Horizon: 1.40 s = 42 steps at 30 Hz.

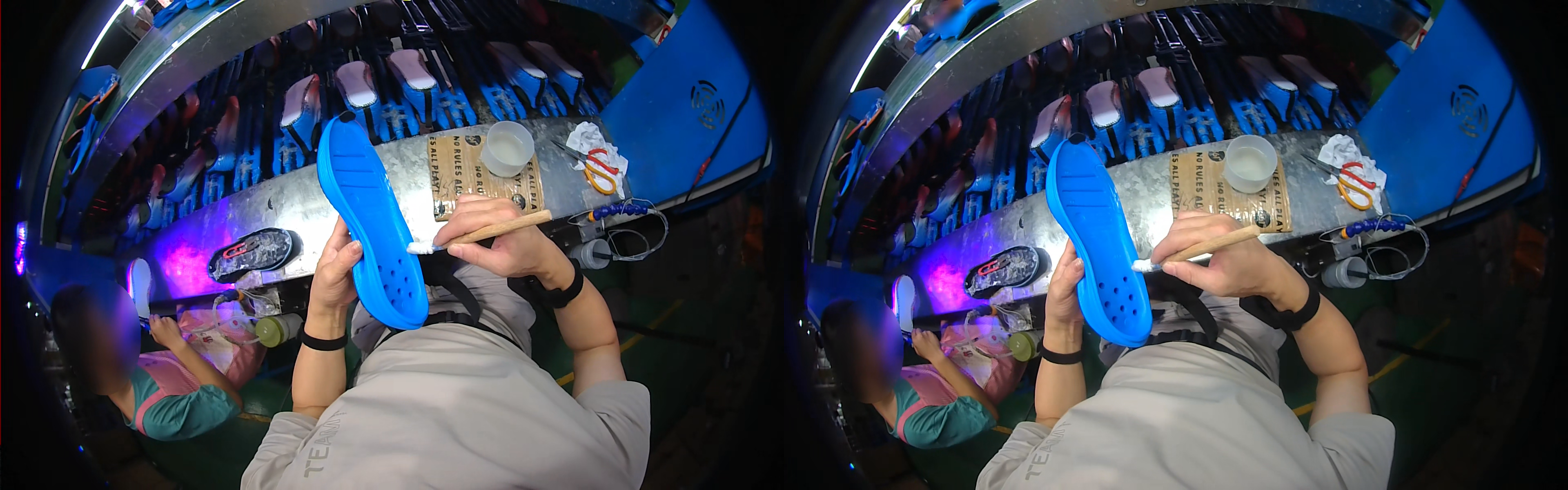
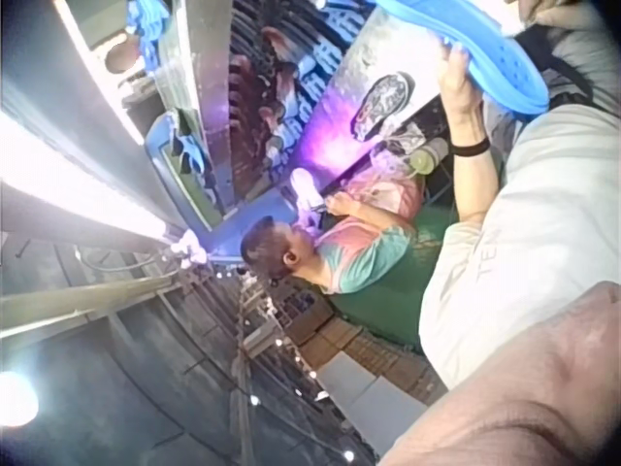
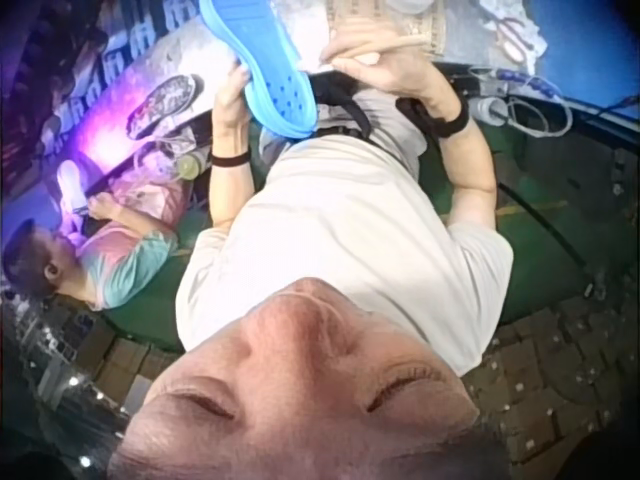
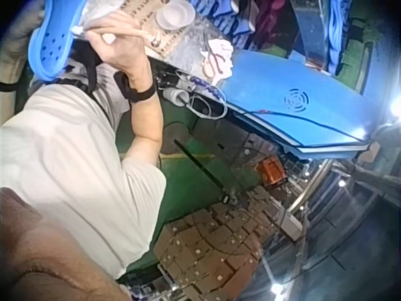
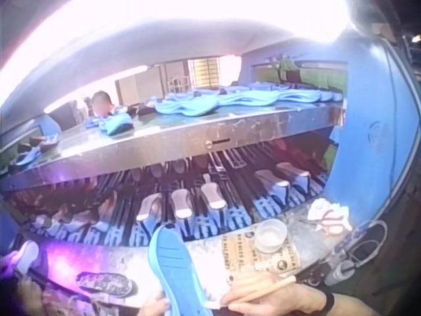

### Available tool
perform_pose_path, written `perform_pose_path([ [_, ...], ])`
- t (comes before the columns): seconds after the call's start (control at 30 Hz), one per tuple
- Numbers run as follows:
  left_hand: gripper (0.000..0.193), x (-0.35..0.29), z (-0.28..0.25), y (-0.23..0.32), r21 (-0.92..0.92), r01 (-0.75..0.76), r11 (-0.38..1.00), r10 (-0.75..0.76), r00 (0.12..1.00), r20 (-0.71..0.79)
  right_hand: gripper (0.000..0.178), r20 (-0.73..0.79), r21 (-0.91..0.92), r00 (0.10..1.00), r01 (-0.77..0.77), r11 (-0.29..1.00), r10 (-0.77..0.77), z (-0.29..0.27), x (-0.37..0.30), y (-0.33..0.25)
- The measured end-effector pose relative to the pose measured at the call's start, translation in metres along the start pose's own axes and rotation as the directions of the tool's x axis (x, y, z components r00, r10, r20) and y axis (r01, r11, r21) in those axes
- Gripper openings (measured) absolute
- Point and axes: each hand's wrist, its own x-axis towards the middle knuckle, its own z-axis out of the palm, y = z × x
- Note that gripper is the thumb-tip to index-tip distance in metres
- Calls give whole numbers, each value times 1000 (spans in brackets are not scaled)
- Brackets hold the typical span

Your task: Applying glue or treatment to the soles of blue shoes using a brush on a conveyor belt.

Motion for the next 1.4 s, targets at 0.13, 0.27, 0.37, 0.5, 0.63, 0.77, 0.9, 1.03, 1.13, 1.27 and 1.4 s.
perform_pose_path([
  [0.13,89,-2,1,4,11,20,1000,-21,999,37,14,-236,41,970,-48,998,57,0,7,3],
  [0.27,90,-7,7,3,21,50,999,-51,997,55,16,-378,18,924,-60,998,62,3,22,19],
  [0.37,90,-11,9,0,19,72,997,-73,996,56,16,-402,23,911,-92,996,93,8,28,30],
  [0.5,89,-13,7,-5,28,85,996,-87,993,81,17,-422,16,901,-106,994,103,11,32,41],
  [0.63,87,-12,8,-7,-58,102,993,-98,993,66,17,-476,-39,879,-54,998,29,13,37,45],
  [0.77,80,-15,17,-3,-487,179,855,-147,984,103,17,-578,-42,816,-23,999,-6,14,33,45],
  [0.9,73,-14,12,4,-792,146,593,15,981,192,18,-660,-5,745,-133,991,97,20,22,55],
  [1.03,77,-10,-2,2,-855,159,493,151,953,264,19,-620,-104,772,-260,960,142,33,6,77],
  [1.13,70,-14,-10,3,-855,171,490,148,950,275,21,-589,-161,804,-219,962,85,47,-5,97],
  [1.27,69,-9,-15,19,-822,123,556,181,947,264,23,-543,-226,836,-227,947,71,59,-21,117],
  [1.4,74,-4,-27,31,-757,31,653,82,990,112,24,-517,-308,856,-212,928,25,65,-24,121],
])
